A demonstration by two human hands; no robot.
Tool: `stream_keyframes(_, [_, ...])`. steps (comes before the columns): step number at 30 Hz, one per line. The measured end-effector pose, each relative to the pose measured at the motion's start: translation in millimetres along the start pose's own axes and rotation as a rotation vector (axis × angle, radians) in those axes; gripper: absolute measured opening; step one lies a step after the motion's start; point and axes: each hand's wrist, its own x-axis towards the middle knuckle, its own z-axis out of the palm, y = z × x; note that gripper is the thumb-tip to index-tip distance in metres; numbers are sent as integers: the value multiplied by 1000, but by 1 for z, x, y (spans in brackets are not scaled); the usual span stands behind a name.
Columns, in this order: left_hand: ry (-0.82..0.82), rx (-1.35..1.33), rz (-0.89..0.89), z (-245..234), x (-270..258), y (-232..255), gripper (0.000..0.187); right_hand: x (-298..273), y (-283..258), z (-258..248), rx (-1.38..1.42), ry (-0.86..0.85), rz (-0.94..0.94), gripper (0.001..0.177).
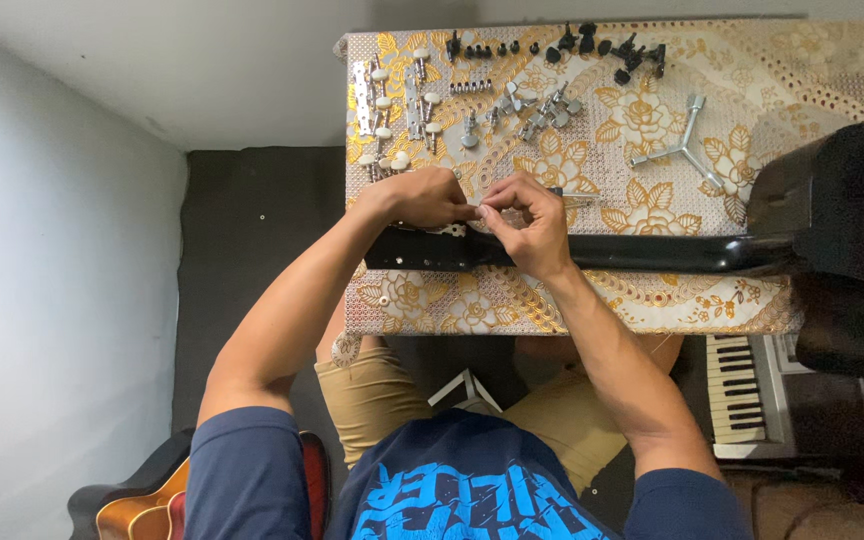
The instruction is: The person is repairing a guitar neck by installing tuning pegs. They use a screwdriver to tighten screws and secure the pegs into the headstock. The person works methodically, handling each component with care.
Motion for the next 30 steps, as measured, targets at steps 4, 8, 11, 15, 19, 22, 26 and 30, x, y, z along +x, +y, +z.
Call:
stream_keyframes(4, [47,21,-23,-1,-4,-2,37,-6,9,-1,33,6,61,7])
stream_keyframes(8, [72,4,-52,-6,-15,9,32,-7,11,-2,212,14,197,6])
stream_keyframes(11, [47,-11,-58,-7,-20,17,35,-6,6,-3,216,-24,277,5])
stream_keyframes(15, [-17,-42,-54,-1,-8,2,39,-4,0,0,71,-142,323,6])
stream_keyframes(19, [-40,-82,-59,9,8,-21,40,-2,-1,-2,-2,-197,314,8])
stream_keyframes(22, [-15,-51,-51,9,9,-28,42,1,-6,-3,35,-201,330,5])
stream_keyframes(26, [57,-101,-64,-3,-19,2,28,-1,1,-6,119,-194,343,4])
stream_keyframes(30, [177,-97,25,-16,-58,29,23,-3,10,-8,125,-208,320,4])
